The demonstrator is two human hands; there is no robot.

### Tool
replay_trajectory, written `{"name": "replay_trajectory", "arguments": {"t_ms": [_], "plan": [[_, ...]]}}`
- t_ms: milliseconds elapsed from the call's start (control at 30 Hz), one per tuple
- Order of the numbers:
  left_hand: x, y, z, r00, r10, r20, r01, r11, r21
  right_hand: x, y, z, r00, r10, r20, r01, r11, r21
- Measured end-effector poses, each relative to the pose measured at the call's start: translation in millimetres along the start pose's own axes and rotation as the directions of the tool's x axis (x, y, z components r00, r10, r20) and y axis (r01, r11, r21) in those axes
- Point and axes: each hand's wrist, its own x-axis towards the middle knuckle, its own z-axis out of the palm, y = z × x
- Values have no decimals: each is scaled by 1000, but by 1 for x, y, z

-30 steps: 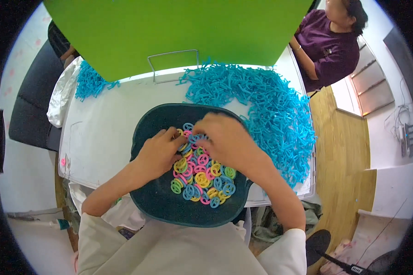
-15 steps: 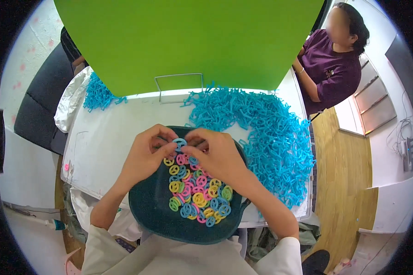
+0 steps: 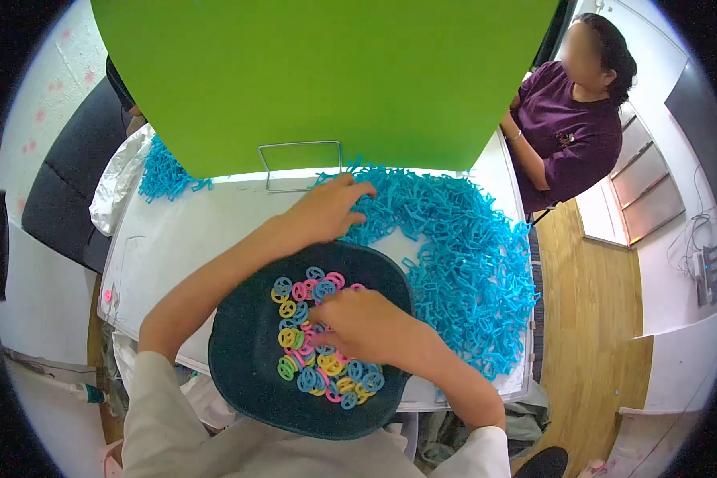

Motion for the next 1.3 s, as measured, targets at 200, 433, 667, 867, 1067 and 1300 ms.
{"name": "replay_trajectory", "arguments": {"t_ms": [200, 433, 667, 867, 1067, 1300], "plan": [[18, -1, -17, 996, -79, -46, 73, 990, -117, -9, 8, -33, 912, 268, -309, -225, 960, 168], [-19, 48, -62, 951, -301, -70, 153, 654, -740, -7, 29, -43, 591, 349, -727, -15, 906, 423], [-50, 57, -65, 910, -380, 167, 317, 375, -871, 1, 30, -38, 717, 205, -667, 51, 938, 343], [-92, 37, -50, 947, -80, 311, 91, 996, -21, 4, 38, -41, 699, 467, -542, -77, 802, 592], [-106, 45, -24, 943, -138, 304, 117, 989, 88, 14, 33, -27, 768, 405, -496, -15, 786, 618], [-114, 40, -42, 945, -189, 265, 177, 982, 67, 13, 38, -22, 787, 413, -459, -164, 857, 489]]}}
